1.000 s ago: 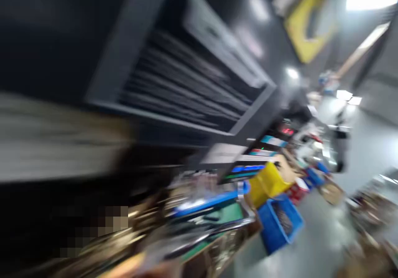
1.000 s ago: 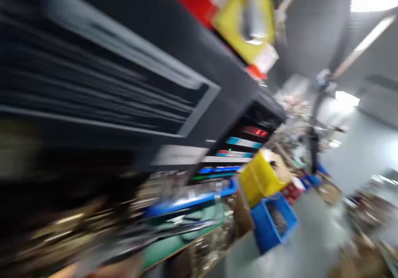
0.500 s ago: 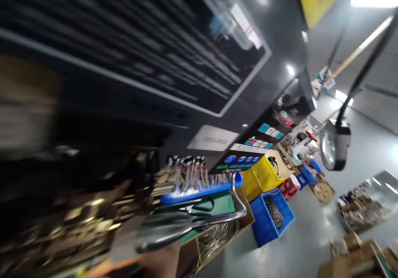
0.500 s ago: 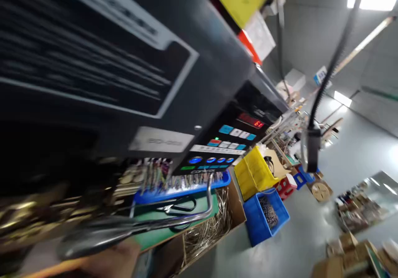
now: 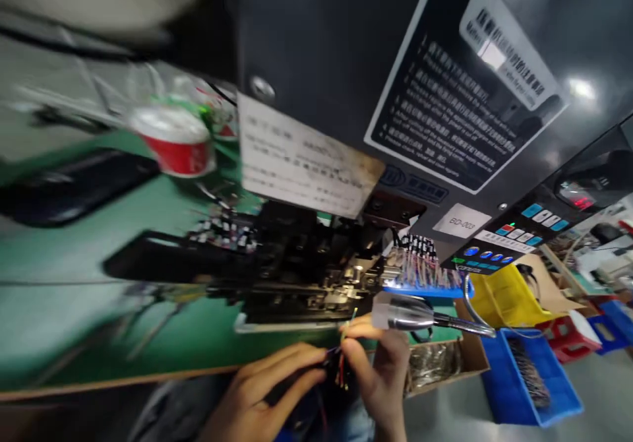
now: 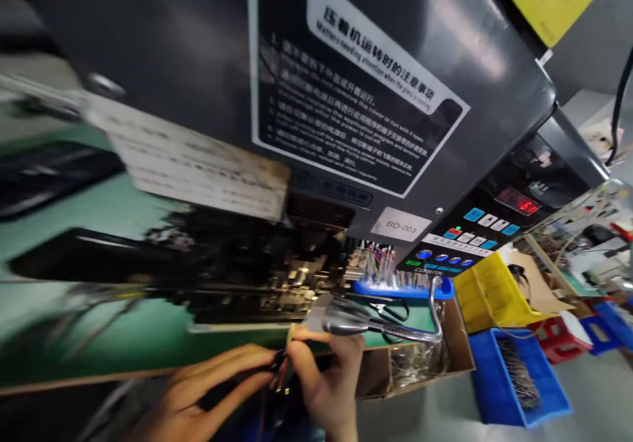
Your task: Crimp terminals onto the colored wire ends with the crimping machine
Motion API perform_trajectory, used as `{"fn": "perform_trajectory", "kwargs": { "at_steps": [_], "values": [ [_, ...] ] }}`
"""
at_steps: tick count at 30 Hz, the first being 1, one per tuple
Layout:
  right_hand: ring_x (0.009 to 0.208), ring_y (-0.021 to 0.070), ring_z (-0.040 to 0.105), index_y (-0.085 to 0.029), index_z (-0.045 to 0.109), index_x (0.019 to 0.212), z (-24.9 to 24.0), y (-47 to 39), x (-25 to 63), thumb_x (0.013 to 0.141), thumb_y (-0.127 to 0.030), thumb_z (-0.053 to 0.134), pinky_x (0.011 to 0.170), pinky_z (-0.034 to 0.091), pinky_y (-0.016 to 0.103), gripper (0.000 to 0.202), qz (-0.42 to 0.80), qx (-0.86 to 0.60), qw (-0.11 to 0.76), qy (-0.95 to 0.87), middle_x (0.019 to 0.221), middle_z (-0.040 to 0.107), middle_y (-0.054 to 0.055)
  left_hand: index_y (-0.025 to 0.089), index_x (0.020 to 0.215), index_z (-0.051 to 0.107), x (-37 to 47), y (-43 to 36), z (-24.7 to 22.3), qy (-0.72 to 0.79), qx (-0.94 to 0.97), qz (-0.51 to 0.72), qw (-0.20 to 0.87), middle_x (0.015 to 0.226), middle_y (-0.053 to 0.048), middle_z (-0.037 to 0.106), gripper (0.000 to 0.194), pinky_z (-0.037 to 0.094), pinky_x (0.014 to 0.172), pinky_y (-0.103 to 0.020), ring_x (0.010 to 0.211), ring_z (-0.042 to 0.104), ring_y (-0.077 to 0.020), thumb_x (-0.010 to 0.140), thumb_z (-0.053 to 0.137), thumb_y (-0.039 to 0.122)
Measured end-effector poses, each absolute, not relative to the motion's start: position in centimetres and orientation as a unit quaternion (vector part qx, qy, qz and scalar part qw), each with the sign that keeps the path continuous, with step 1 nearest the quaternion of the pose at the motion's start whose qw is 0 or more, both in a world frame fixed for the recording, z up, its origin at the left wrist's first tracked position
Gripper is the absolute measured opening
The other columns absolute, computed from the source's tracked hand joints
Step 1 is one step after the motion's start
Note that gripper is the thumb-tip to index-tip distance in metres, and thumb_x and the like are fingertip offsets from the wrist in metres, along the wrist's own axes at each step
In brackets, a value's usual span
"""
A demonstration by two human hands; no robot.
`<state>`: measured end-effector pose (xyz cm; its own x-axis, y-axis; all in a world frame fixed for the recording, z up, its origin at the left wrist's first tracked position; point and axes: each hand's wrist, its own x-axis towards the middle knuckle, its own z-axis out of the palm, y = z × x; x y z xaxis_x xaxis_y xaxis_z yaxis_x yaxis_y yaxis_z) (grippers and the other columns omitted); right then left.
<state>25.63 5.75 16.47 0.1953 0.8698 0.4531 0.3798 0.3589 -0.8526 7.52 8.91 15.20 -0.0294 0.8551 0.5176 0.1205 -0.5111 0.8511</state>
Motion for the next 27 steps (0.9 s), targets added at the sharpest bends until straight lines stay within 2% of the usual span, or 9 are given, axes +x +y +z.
{"fn": "perform_trajectory", "kwargs": {
  "at_steps": [2,5,7,11,15,19,22,27],
  "values": [
    [0.095,0.0302,0.079,-0.029,0.084,0.1,16.2,5.8,25.7,0.087,-0.028,0.083,0.089,0.059,0.042,0.013,0.203,-0.531,0.56,-0.602,0.097,0.086,0.005,0.032,0.085,0.087,6.9,9.0,16.4,0.348,0.69,0.56,0.298,0.078,0.0,0.085,0.02,0.068,0.063,-0.023,0.066,0.082,-0.0225,0.091,0.075,0.046],
    [0.092,0.0303,0.079,-0.03,0.084,0.095,16.5,6.4,25.4,0.086,-0.029,0.082,0.086,0.058,0.041,0.009,0.171,-0.528,0.557,-0.617,0.094,0.085,0.005,0.028,0.09,0.086,6.6,8.7,17.7,0.35,0.715,0.537,0.279,0.082,-0.001,0.086,0.015,0.067,0.068,-0.02,0.071,0.083,-0.0211,0.094,0.073,0.033],
    [0.093,0.0301,0.078,-0.029,0.084,0.09,17.2,6.7,24.9,0.088,-0.029,0.079,0.09,0.056,0.042,0.005,0.17,-0.514,0.571,-0.617,0.093,0.085,0.005,0.028,0.091,0.086,6.5,8.4,18.4,0.358,0.71,0.541,0.273,0.082,-0.002,0.086,0.014,0.066,0.067,-0.019,0.07,0.083,-0.0209,0.094,0.072,0.032],
    [0.087,0.0275,0.077,-0.026,0.079,0.083,18.3,6.6,23.6,0.094,-0.032,0.072,0.087,0.057,0.041,0.014,0.236,-0.483,0.604,-0.588,0.089,0.082,0.005,0.029,0.093,0.086,6.3,7.9,18.9,0.357,0.709,0.527,0.303,0.081,-0.002,0.085,0.014,0.066,0.06,-0.021,0.067,0.081,-0.021,0.094,0.072,0.03],
    [0.086,0.0294,0.079,-0.025,0.078,0.092,17.9,6.2,22.4,0.088,-0.037,0.08,0.08,0.063,0.04,0.013,0.283,-0.493,0.642,-0.514,0.09,0.082,0.007,0.029,0.092,0.086,6.1,7.8,18.3,0.383,0.698,0.519,0.311,0.086,-0.004,0.086,0.011,0.068,0.065,-0.023,0.074,0.083,-0.0228,0.091,0.075,0.03],
    [0.084,0.0281,0.082,-0.025,0.078,0.092,17.8,6.4,21.6,0.088,-0.036,0.082,0.079,0.066,0.037,0.013,0.333,-0.467,0.679,-0.458,0.088,0.084,0.006,0.026,0.091,0.085,6.2,8.0,17.4,0.382,0.686,0.536,0.31,0.087,-0.005,0.086,0.01,0.067,0.06,-0.021,0.069,0.082,-0.0208,0.091,0.075,0.027],
    [0.082,0.0268,0.082,-0.024,0.081,0.088,18.2,6.9,21.2,0.089,-0.038,0.08,0.08,0.066,0.036,0.014,0.35,-0.461,0.678,-0.454,0.086,0.084,0.006,0.024,0.092,0.084,6.6,8.2,17.1,0.373,0.681,0.552,0.303,0.084,-0.005,0.084,0.011,0.066,0.06,-0.02,0.068,0.081,-0.0196,0.092,0.073,0.023],
    [0.086,0.0302,0.081,-0.021,0.084,0.092,18.6,7.5,20.9,0.09,-0.041,0.077,0.085,0.065,0.042,0.021,0.333,-0.518,0.642,-0.456,0.089,0.085,0.01,0.022,0.096,0.083,6.9,8.6,17.1,0.357,0.68,0.577,0.279,0.085,-0.004,0.083,0.015,0.066,0.062,-0.018,0.07,0.081,-0.018,0.094,0.069,0.016]
  ]
}}
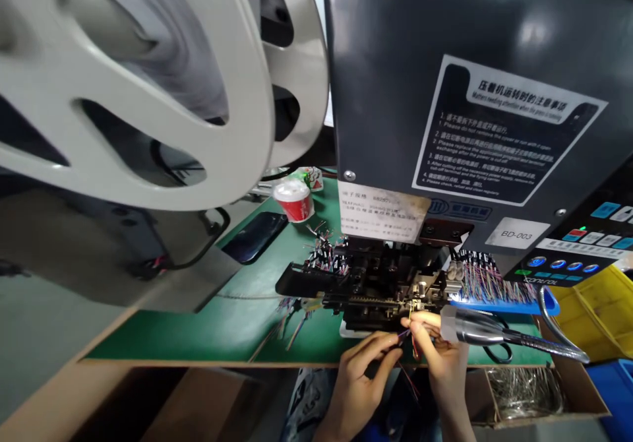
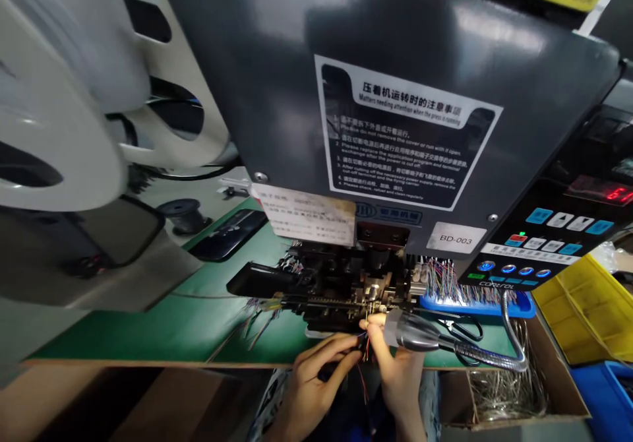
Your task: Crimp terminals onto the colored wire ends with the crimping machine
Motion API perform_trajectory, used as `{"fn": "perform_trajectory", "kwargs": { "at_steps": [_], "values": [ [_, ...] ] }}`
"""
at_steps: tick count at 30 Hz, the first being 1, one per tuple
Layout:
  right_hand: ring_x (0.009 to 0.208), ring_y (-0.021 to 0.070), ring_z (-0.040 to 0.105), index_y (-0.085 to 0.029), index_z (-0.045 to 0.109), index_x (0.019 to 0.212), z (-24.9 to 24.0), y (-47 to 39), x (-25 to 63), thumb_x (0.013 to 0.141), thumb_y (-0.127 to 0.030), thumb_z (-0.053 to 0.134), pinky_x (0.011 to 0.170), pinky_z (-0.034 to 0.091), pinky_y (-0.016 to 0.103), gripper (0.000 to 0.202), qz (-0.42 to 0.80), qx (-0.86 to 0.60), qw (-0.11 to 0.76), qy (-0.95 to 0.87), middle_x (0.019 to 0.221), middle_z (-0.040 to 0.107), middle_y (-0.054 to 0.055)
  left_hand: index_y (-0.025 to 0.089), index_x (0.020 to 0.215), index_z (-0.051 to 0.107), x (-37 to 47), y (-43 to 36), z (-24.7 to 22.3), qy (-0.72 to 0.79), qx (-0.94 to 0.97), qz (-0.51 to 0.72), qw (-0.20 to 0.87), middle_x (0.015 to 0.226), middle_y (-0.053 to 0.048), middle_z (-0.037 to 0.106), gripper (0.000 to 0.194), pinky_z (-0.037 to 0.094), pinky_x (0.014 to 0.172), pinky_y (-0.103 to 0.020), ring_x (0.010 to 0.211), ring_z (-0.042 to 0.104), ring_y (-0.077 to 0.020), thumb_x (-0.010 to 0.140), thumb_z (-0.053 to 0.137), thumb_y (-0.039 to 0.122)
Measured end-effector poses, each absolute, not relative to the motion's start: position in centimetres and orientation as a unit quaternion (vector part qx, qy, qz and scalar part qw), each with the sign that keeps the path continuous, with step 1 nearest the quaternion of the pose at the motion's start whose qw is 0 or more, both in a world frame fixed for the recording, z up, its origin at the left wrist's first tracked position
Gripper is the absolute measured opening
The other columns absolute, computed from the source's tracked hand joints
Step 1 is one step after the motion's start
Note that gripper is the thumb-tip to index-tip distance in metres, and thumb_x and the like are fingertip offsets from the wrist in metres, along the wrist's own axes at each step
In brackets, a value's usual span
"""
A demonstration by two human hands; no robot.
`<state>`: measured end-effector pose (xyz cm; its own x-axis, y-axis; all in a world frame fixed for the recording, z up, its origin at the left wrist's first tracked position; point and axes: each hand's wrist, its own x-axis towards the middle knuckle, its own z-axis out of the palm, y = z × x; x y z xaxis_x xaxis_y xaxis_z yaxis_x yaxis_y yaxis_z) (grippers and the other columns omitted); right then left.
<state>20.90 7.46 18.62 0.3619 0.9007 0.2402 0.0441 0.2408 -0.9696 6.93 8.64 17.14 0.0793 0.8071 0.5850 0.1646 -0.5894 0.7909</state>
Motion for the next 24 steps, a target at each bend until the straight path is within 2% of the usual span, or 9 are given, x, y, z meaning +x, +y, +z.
{"fn": "perform_trajectory", "kwargs": {
  "at_steps": [5,10,16,18,20,24],
  "values": [
    [0.078,0.0282,0.08,-0.02,0.085,0.092,18.6,7.8,21.1,0.092,-0.04,0.074,0.075,0.065,0.039,0.023,0.338,-0.53,0.617,-0.473,0.088,0.084,0.01,0.02,0.097,0.082,6.9,8.8,17.0,0.355,0.682,0.577,0.275,0.085,-0.004,0.082,0.016,0.066,0.065,-0.018,0.071,0.08,-0.0177,0.094,0.068,0.012],
    [0.084,0.0274,0.08,-0.021,0.085,0.096,18.8,7.8,21.3,0.092,-0.035,0.074,0.076,0.064,0.035,0.018,0.363,-0.511,0.617,-0.476,0.092,0.085,0.009,0.02,0.097,0.081,7.0,8.8,16.9,0.359,0.687,0.575,0.262,0.086,-0.004,0.082,0.018,0.066,0.067,-0.019,0.071,0.08,-0.0177,0.093,0.067,0.01],
    [0.064,0.02,0.072,-0.02,0.084,0.093,19.4,7.9,20.6,0.089,-0.033,0.076,0.056,0.055,0.028,0.016,0.382,-0.523,0.626,-0.435,0.087,0.085,0.007,0.018,0.096,0.08,7.0,8.9,17.0,0.367,0.694,0.575,0.231,0.086,-0.005,0.082,0.015,0.067,0.066,-0.018,0.068,0.08,-0.0172,0.098,0.065,0.019],
    [0.062,0.0194,0.07,-0.02,0.083,0.093,19.2,8.2,20.4,0.091,-0.034,0.074,0.057,0.056,0.029,0.016,0.388,-0.513,0.63,-0.436,0.087,0.084,0.007,0.02,0.095,0.079,6.8,9.2,16.7,0.365,0.699,0.578,0.209,0.085,-0.003,0.083,0.017,0.067,0.07,-0.018,0.069,0.081,-0.0171,0.101,0.065,0.026],
    [0.066,0.0214,0.073,-0.02,0.083,0.092,18.9,8.6,20.3,0.091,-0.038,0.074,0.067,0.061,0.033,0.019,0.389,-0.495,0.643,-0.437,0.088,0.084,0.007,0.022,0.095,0.08,6.7,9.5,15.9,0.365,0.703,0.582,0.184,0.085,-0.002,0.084,0.022,0.067,0.075,-0.018,0.071,0.082,-0.0177,0.103,0.065,0.035],
    [0.069,0.0225,0.074,-0.022,0.082,0.09,18.2,9.4,20.4,0.09,-0.047,0.076,0.077,0.064,0.037,0.025,0.374,-0.48,0.654,-0.45,0.085,0.084,0.005,0.025,0.092,0.081,6.9,10.2,14.3,0.39,0.687,0.586,0.18,0.085,-0.001,0.085,0.032,0.067,0.079,-0.021,0.071,0.082,-0.0195,0.1,0.065,0.052]
  ]
}}
